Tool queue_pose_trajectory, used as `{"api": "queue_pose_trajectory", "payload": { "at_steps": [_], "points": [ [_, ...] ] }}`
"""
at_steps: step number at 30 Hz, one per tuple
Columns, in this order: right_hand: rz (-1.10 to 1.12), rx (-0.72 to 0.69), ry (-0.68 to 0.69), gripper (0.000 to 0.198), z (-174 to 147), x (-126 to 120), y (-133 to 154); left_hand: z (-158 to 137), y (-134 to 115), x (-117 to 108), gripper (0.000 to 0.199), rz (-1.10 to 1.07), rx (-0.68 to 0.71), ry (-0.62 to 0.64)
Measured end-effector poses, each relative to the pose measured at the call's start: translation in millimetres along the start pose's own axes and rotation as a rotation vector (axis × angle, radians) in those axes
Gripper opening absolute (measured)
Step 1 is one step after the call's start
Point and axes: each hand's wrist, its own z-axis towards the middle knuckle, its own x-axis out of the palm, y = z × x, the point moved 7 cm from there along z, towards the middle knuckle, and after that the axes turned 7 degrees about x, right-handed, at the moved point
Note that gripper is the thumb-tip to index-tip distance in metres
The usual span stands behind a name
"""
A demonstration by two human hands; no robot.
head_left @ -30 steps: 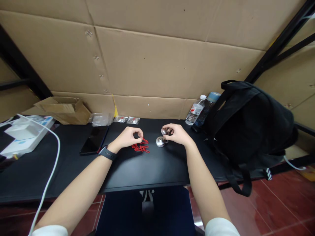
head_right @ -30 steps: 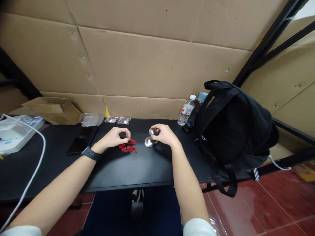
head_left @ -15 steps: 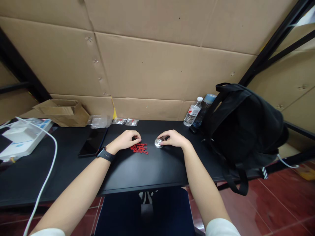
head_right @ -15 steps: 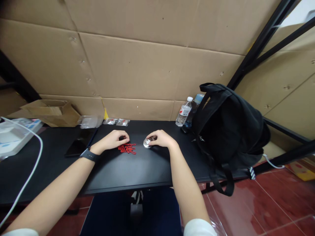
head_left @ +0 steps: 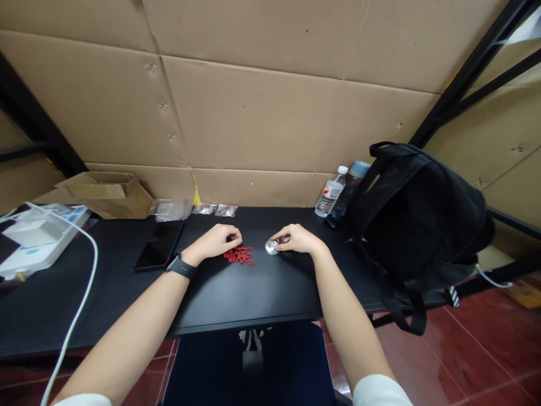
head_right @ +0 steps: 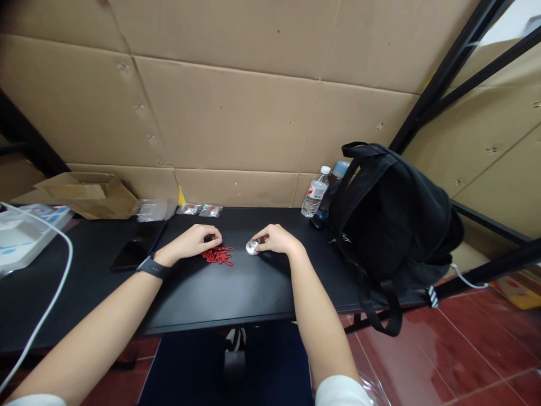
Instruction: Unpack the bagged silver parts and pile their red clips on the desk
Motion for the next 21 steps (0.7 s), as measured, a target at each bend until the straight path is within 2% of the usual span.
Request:
{"api": "queue_pose_trajectory", "payload": {
  "at_steps": [7, 13, 21],
  "points": [
    [0.08, -0.001, 0.027, 0.043, -1.3, -1.6, -6.8, 0.2, -1.8, -0.8, 0.02, -0.014, 0.015, -0.018],
    [0.212, 0.062, 0.046, 0.041, -1.9, -1.5, -12.9, -0.2, -1.5, -0.1, 0.021, -0.006, 0.016, -0.009],
    [0.09, 0.087, 0.01, 0.039, -3.8, -7.7, -18.7, -0.7, -1.8, 0.9, 0.021, -0.025, 0.019, -0.008]
  ]
}}
